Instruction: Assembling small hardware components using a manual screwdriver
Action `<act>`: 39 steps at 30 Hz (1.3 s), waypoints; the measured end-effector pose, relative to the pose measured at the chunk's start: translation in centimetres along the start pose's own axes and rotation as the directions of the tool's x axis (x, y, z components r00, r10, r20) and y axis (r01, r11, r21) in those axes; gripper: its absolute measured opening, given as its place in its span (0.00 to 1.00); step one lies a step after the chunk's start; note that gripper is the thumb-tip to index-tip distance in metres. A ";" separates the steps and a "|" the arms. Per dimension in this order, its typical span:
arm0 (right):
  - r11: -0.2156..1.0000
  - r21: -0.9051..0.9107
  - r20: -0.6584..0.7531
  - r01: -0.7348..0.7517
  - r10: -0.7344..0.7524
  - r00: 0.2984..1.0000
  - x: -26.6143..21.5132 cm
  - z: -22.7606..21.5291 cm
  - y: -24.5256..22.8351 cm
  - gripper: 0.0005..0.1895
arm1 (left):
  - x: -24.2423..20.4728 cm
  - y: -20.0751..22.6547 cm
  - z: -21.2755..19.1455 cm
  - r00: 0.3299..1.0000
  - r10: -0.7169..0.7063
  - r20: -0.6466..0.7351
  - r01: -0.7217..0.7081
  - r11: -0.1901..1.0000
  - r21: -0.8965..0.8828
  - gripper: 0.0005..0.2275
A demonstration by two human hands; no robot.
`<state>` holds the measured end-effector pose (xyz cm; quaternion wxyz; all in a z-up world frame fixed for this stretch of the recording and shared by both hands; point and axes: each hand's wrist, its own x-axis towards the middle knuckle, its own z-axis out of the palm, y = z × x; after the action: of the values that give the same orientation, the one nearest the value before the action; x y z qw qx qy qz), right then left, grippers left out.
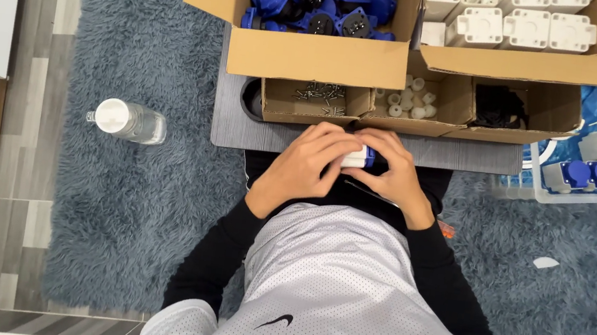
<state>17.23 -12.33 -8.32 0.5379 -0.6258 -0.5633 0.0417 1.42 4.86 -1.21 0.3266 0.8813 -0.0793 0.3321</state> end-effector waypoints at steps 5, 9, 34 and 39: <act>1.000 -0.016 0.000 0.007 -0.007 1.000 0.2 0.0 -0.3 0.30 | 0.2 -0.9 -0.3 1.000 0.012 0.020 -0.012 1.000 -0.006 0.07; 1.000 -0.020 0.001 0.006 -0.006 1.000 0.0 0.1 -0.1 0.30 | 0.0 -1.4 0.8 1.000 0.014 0.000 -0.014 0.993 0.115 0.10; 1.000 -0.019 -0.007 0.000 0.000 1.000 0.0 0.0 -0.3 0.30 | -0.3 -0.5 0.1 0.997 0.033 0.074 -0.038 0.997 0.061 0.10; 1.000 -0.024 -0.003 -0.004 0.004 1.000 0.1 -0.1 -0.6 0.31 | -0.2 -0.6 0.1 0.999 0.002 0.037 -0.003 0.999 0.039 0.08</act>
<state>16.92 -12.43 -7.85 0.5312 -0.6333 -0.5617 0.0351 1.51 5.23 -1.75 0.3073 0.8934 -0.0800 0.3177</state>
